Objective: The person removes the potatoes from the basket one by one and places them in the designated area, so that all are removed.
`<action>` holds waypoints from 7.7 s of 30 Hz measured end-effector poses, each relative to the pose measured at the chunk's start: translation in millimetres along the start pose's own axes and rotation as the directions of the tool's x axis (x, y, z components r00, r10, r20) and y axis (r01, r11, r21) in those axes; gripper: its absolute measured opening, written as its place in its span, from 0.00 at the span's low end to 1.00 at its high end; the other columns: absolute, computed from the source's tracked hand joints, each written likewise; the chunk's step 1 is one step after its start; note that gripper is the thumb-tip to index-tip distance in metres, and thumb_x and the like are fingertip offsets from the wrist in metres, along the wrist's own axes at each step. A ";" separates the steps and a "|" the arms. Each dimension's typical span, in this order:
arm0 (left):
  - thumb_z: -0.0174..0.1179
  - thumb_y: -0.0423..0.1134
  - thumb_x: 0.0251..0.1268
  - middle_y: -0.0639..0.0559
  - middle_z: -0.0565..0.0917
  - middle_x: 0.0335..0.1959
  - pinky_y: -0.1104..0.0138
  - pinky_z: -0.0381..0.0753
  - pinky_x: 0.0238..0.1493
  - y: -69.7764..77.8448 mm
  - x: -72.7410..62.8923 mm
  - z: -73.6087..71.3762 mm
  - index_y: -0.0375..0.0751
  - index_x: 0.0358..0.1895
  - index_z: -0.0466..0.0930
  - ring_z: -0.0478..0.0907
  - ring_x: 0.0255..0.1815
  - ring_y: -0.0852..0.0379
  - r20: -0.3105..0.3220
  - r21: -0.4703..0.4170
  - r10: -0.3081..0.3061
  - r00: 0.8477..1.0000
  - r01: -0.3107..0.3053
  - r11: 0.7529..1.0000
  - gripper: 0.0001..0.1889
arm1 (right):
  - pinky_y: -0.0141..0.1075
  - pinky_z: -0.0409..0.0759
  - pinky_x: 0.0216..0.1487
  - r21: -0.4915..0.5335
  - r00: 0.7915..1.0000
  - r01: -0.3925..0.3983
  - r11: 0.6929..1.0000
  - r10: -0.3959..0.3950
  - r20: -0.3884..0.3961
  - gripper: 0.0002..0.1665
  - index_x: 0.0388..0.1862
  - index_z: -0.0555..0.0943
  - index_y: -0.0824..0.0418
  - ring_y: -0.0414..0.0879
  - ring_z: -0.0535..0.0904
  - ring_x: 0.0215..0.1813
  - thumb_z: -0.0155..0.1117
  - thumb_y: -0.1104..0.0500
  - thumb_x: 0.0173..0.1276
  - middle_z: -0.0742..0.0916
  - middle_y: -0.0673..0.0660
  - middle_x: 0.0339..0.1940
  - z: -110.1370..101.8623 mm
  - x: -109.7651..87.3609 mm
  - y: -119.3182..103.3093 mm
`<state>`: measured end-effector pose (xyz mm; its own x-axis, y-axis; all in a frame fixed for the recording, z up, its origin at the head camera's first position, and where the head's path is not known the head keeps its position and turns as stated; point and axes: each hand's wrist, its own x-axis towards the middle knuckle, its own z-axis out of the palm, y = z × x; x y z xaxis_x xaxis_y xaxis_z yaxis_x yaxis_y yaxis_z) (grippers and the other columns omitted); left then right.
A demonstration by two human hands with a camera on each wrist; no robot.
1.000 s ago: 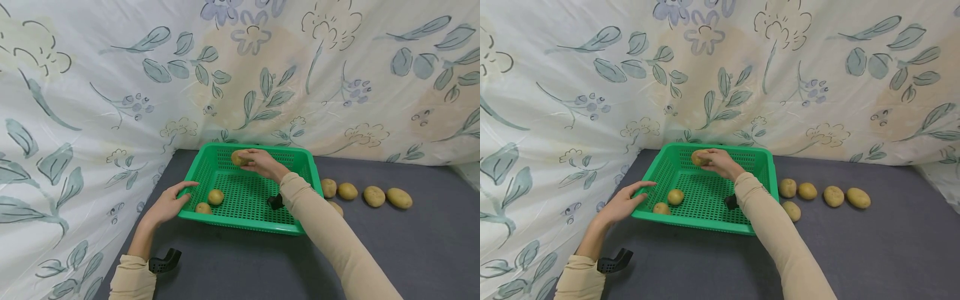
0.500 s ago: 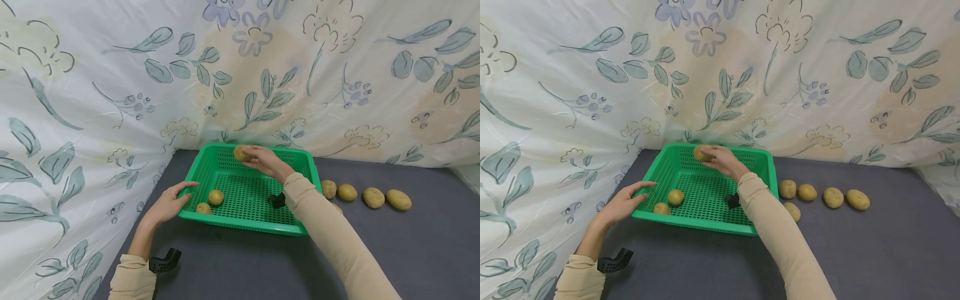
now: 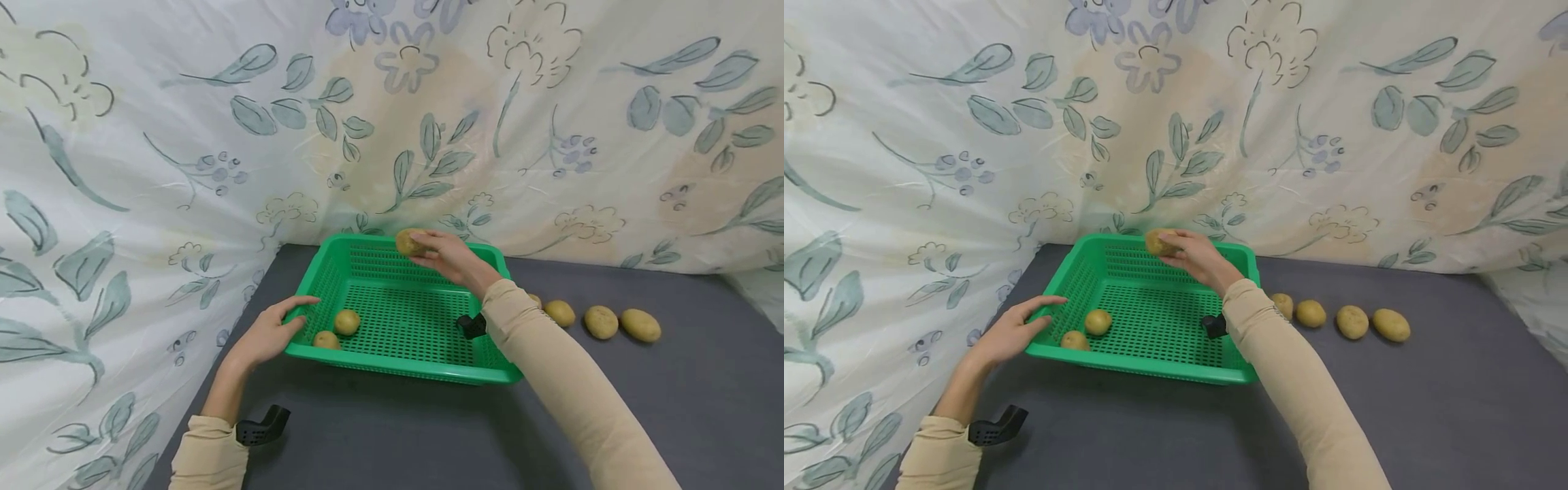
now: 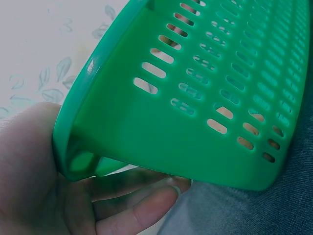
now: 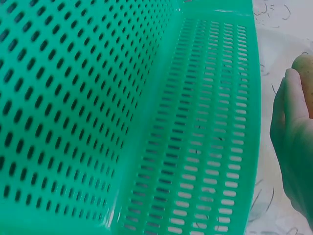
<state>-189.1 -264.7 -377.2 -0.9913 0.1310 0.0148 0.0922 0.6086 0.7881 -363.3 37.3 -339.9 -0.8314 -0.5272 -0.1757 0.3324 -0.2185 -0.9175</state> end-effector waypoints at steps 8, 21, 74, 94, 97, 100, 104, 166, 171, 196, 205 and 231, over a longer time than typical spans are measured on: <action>0.46 0.32 0.72 0.38 0.74 0.45 0.65 0.64 0.17 -0.2 -0.7 0.2 0.42 0.67 0.68 0.51 0.10 0.61 -0.008 0.004 0.006 1.000 -0.006 1.000 0.21 | 0.45 0.65 0.64 0.005 1.000 0.009 1.000 -0.009 -0.007 0.33 0.74 0.54 0.67 0.60 0.60 0.70 0.51 0.63 0.75 0.61 0.66 0.69 -12.4 -13.4 -6.8; 0.46 0.31 0.71 0.37 0.72 0.54 0.65 0.63 0.17 -0.3 -0.5 -0.8 0.40 0.66 0.69 0.51 0.10 0.62 -0.015 0.007 0.025 1.000 -0.024 1.000 0.21 | 0.45 0.63 0.65 0.022 0.998 0.025 0.999 -0.024 -0.053 0.35 0.76 0.50 0.65 0.60 0.58 0.70 0.49 0.64 0.75 0.58 0.66 0.70 -24.8 -36.3 -20.2; 0.46 0.33 0.72 0.33 0.69 0.58 0.64 0.65 0.18 1.4 0.1 -1.7 0.41 0.67 0.68 0.51 0.10 0.62 -0.004 0.018 0.018 1.000 -0.018 1.000 0.21 | 0.44 0.57 0.67 -0.021 0.976 0.056 0.998 -0.059 -0.211 0.26 0.65 0.60 0.61 0.41 0.76 0.52 0.55 0.57 0.73 0.68 0.56 0.56 -120.0 -151.7 -0.5; 0.46 0.33 0.72 0.33 0.69 0.57 0.63 0.65 0.18 1.5 0.1 -2.8 0.41 0.67 0.68 0.51 0.10 0.62 -0.004 0.030 0.022 1.000 -0.022 0.999 0.21 | 0.40 0.63 0.65 0.015 0.963 0.074 0.997 -0.067 -0.262 0.43 0.76 0.39 0.64 0.36 0.75 0.51 0.52 0.56 0.74 0.63 0.53 0.59 -141.1 -183.5 33.5; 0.46 0.33 0.72 0.33 0.70 0.56 0.63 0.65 0.19 1.2 0.0 -2.8 0.41 0.67 0.68 0.51 0.10 0.62 -0.004 0.033 0.027 1.000 -0.027 0.999 0.21 | 0.38 0.68 0.61 0.066 0.956 0.104 0.992 -0.082 -0.283 0.24 0.66 0.65 0.63 0.39 0.76 0.51 0.52 0.59 0.74 0.67 0.53 0.56 -144.3 -189.1 38.0; 0.46 0.33 0.72 0.33 0.69 0.57 0.63 0.65 0.19 1.0 -0.3 -2.8 0.40 0.66 0.68 0.52 0.11 0.62 -0.006 0.036 0.031 1.000 -0.031 0.999 0.21 | 0.36 0.71 0.58 0.113 0.950 0.126 0.986 -0.088 -0.299 0.07 0.46 0.77 0.58 0.40 0.75 0.52 0.53 0.60 0.74 0.70 0.52 0.52 -147.8 -194.5 42.1; 0.46 0.32 0.72 0.33 0.69 0.57 0.63 0.65 0.19 1.1 -0.5 -2.7 0.40 0.66 0.68 0.51 0.11 0.62 -0.007 0.037 0.027 1.000 -0.027 0.999 0.21 | 0.35 0.71 0.58 0.140 0.938 0.103 0.985 -0.049 -0.342 0.10 0.51 0.70 0.57 0.40 0.74 0.50 0.53 0.60 0.73 0.69 0.52 0.51 -151.2 -201.5 47.2; 0.44 0.32 0.72 0.33 0.69 0.57 0.60 0.65 0.25 0.6 1.7 -1.1 0.39 0.66 0.68 0.52 0.12 0.61 0.000 0.045 0.031 1.000 -0.031 0.999 0.21 | 0.36 0.78 0.49 -0.401 0.830 -0.377 0.835 0.113 -0.547 0.52 0.71 0.48 0.81 0.55 0.70 0.53 0.57 0.44 0.69 0.59 0.76 0.66 -164.2 -217.0 47.9; 0.44 0.31 0.72 0.33 0.68 0.57 0.59 0.64 0.27 -0.7 2.3 -0.3 0.39 0.66 0.68 0.53 0.14 0.60 0.001 0.044 0.039 0.999 -0.039 0.998 0.21 | 0.37 0.76 0.52 -0.393 0.851 -0.355 0.848 0.119 -0.512 0.51 0.72 0.47 0.79 0.67 0.60 0.66 0.56 0.44 0.70 0.55 0.76 0.70 -165.5 -215.5 49.8; 0.44 0.32 0.72 0.34 0.68 0.59 0.60 0.65 0.25 0.9 2.6 -1.9 0.40 0.67 0.68 0.52 0.12 0.60 -0.001 0.045 0.031 1.000 -0.031 0.998 0.21 | 0.36 0.79 0.46 -0.433 0.839 -0.350 0.831 0.072 -0.539 0.47 0.69 0.56 0.78 0.43 0.76 0.41 0.55 0.43 0.70 0.68 0.66 0.53 -162.0 -211.4 49.1; 0.44 0.32 0.72 0.33 0.68 0.59 0.59 0.65 0.26 0.4 1.9 -2.2 0.39 0.67 0.68 0.52 0.12 0.61 -0.005 0.053 0.036 0.999 -0.036 0.998 0.21 | 0.37 0.78 0.48 -0.466 0.862 -0.336 0.818 0.069 -0.502 0.46 0.71 0.51 0.78 0.55 0.70 0.54 0.53 0.45 0.72 0.63 0.73 0.64 -163.5 -208.9 50.4; 0.44 0.32 0.72 0.33 0.69 0.56 0.60 0.65 0.25 3.0 1.8 -2.1 0.39 0.66 0.68 0.55 0.14 0.59 -0.012 0.069 0.031 0.999 -0.030 0.997 0.21 | 0.43 0.78 0.49 -0.355 0.833 -0.363 0.862 0.129 -0.538 0.51 0.74 0.41 0.76 0.68 0.59 0.64 0.48 0.42 0.73 0.52 0.80 0.68 -161.5 -212.4 46.5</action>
<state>-190.9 -264.4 -373.5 -0.9890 0.1406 0.0461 0.1280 0.6571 0.7428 -243.2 271.7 -402.8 -0.8890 -0.0257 -0.4571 0.4303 0.2943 -0.8534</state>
